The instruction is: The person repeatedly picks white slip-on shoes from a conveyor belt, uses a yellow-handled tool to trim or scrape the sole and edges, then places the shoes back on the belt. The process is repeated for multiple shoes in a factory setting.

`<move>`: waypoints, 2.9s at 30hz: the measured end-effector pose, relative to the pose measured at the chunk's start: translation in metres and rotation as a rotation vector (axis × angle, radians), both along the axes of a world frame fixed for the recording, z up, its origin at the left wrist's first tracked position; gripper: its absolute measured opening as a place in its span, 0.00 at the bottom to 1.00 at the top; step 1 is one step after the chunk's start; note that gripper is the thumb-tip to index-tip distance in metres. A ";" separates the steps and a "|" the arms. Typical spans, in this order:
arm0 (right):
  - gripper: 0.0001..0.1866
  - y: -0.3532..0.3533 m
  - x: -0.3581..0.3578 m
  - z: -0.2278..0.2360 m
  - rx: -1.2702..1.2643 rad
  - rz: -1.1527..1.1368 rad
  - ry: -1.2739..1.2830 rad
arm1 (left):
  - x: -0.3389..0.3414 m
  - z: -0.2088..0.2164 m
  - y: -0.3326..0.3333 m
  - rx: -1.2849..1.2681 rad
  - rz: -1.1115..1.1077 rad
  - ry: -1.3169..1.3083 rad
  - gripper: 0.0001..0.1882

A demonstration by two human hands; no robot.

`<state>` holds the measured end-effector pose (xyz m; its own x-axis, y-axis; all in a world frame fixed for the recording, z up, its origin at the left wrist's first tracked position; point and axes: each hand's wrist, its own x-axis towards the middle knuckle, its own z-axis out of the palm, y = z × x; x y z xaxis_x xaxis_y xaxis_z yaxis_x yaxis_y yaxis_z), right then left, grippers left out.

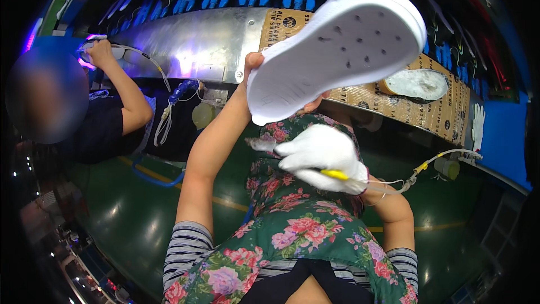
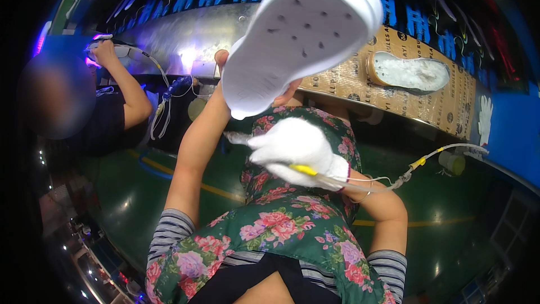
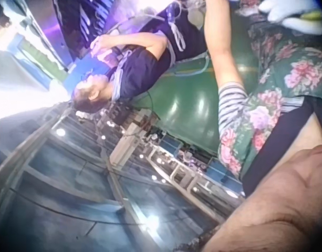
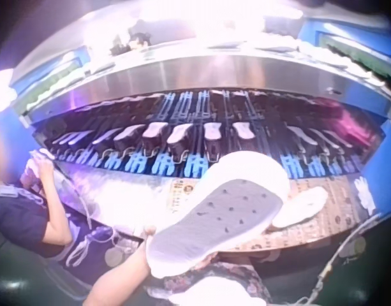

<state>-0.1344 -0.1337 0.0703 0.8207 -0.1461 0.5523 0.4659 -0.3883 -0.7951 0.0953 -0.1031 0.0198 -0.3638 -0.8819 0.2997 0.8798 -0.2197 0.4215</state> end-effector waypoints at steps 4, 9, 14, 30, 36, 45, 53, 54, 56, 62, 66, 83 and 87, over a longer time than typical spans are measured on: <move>0.18 -0.010 0.005 0.010 -0.255 -0.316 -0.051 | -0.005 0.008 0.003 0.143 0.055 -0.105 0.59; 0.20 0.008 -0.002 -0.005 -0.265 -0.115 -0.025 | 0.007 0.014 0.003 0.228 -0.008 -0.151 0.63; 0.20 -0.013 0.001 0.007 -0.108 -0.253 -0.015 | 0.002 0.011 0.002 0.199 0.123 -0.097 0.60; 0.09 -0.003 0.002 0.012 0.233 -0.271 0.149 | -0.008 0.018 -0.011 0.119 0.253 0.043 0.65; 0.09 -0.005 0.004 0.002 0.148 -0.185 0.181 | 0.000 0.007 -0.009 0.146 0.207 0.012 0.62; 0.07 -0.027 0.002 0.002 0.430 -0.221 0.143 | -0.003 -0.005 0.006 0.322 0.274 0.104 0.58; 0.11 -0.127 0.031 0.018 -0.265 -0.749 -0.074 | -0.046 -0.007 0.043 0.357 0.230 0.212 0.55; 0.11 -0.137 0.031 0.012 -0.340 -0.783 -0.115 | -0.048 -0.010 0.041 0.330 0.196 0.204 0.55; 0.12 -0.125 0.030 0.005 -0.586 -0.795 -0.207 | -0.048 -0.009 0.037 0.341 0.229 0.206 0.56; 0.17 -0.009 0.010 0.001 -0.220 -0.145 -0.053 | -0.021 -0.027 0.038 0.317 0.292 0.222 0.56; 0.05 -0.028 0.015 0.001 0.028 -0.292 0.093 | -0.019 -0.015 0.033 0.308 0.288 0.159 0.58; 0.10 -0.031 -0.060 -0.029 1.295 -0.333 0.131 | 0.050 0.193 -0.065 -0.388 0.147 0.081 0.60; 0.10 -0.021 -0.036 -0.042 1.307 -0.284 0.184 | 0.107 0.252 -0.181 -0.230 0.415 0.184 0.46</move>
<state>-0.1703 -0.1545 0.0284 0.7211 -0.6519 -0.2346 0.3440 0.6308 -0.6956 0.2018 -0.2839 0.2722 0.0803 -0.8446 0.5293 0.9377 0.2441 0.2473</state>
